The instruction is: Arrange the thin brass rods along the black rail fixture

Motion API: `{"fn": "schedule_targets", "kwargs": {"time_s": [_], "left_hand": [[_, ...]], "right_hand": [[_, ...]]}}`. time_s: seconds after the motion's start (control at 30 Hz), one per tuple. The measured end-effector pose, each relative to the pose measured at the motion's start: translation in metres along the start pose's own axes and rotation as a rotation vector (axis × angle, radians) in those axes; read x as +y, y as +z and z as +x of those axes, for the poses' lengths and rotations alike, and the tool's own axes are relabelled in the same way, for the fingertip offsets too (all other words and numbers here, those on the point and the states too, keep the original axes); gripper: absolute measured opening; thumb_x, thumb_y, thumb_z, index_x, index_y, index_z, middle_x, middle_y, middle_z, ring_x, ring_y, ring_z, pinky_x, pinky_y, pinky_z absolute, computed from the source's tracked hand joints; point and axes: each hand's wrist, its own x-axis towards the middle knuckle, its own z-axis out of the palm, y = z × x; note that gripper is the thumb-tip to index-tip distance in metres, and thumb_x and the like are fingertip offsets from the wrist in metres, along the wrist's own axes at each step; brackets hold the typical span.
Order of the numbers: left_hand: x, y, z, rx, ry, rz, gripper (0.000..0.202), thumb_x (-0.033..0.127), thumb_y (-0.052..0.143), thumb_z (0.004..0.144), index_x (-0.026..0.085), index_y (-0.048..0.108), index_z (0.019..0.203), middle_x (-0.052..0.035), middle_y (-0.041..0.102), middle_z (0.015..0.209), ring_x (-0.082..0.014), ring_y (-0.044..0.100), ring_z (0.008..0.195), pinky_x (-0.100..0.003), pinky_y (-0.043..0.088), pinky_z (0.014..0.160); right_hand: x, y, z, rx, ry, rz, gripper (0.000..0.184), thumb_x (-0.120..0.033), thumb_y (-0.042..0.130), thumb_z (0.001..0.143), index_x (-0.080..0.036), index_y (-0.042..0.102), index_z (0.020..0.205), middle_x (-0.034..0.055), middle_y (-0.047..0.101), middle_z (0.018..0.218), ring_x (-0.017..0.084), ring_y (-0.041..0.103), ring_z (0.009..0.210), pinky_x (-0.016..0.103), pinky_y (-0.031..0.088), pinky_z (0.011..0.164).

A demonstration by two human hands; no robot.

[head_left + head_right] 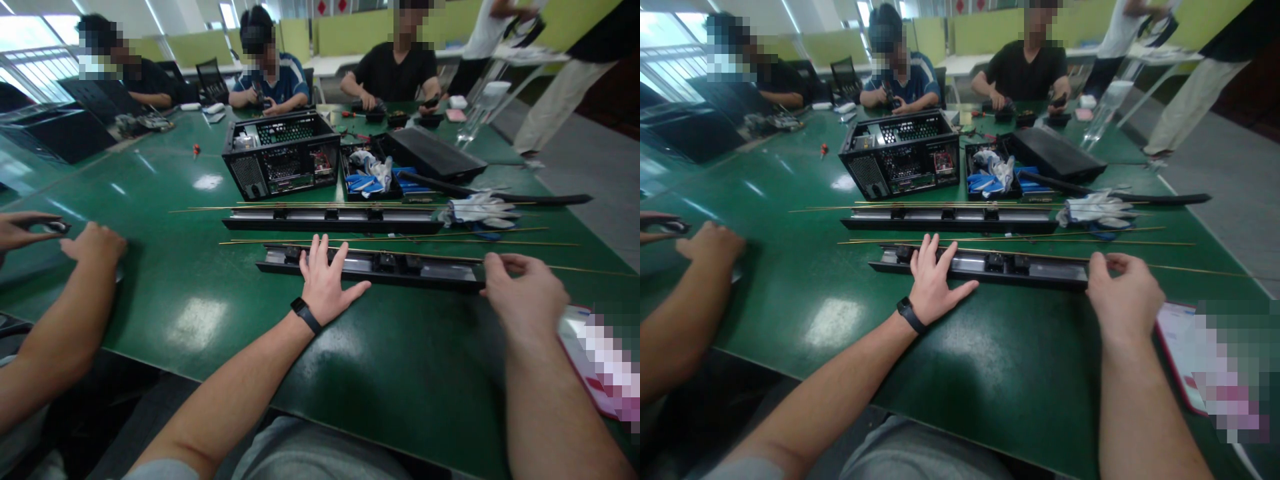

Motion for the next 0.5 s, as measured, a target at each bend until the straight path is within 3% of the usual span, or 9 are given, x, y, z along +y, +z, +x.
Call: {"fn": "schedule_targets", "kwargs": {"time_s": [0.13, 0.27, 0.5], "left_hand": [[0.000, 0.002, 0.000, 0.000, -0.006, 0.009, 0.086, 0.062, 0.099, 0.099, 0.027, 0.071, 0.172, -0.0275, 0.049, 0.194, -0.0529, 0.034, 0.188, -0.084, 0.035, 0.144], [-0.001, 0.002, 0.000, 0.007, 0.003, 0.009, 0.085, 0.059, 0.099, 0.099, 0.025, 0.071, 0.172, -0.0285, 0.049, 0.194, -0.0529, 0.036, 0.187, -0.084, 0.035, 0.144], [-0.001, 0.003, 0.000, 0.014, 0.002, 0.019, 0.083, 0.054, 0.100, 0.099, 0.026, 0.072, 0.172, -0.0287, 0.049, 0.194, -0.0533, 0.035, 0.188, -0.084, 0.036, 0.144]], "right_hand": [[0.007, 0.000, 0.009, 0.025, 0.019, 0.014, 0.030, -0.054, 0.074, 0.094, -0.028, 0.077, 0.107, 0.0080, 0.080, 0.095, 0.036, 0.078, 0.093, 0.061, 0.062, 0.116], [0.008, -0.005, 0.015, 0.036, 0.096, 0.025, 0.028, -0.048, 0.077, 0.092, -0.027, 0.078, 0.110, 0.0056, 0.078, 0.091, 0.033, 0.077, 0.083, 0.060, 0.063, 0.116], [0.019, -0.005, 0.025, 0.106, 0.179, 0.070, 0.039, -0.041, 0.082, 0.089, -0.021, 0.085, 0.123, 0.0109, 0.084, 0.108, 0.027, 0.071, 0.065, 0.058, 0.069, 0.102]]}}
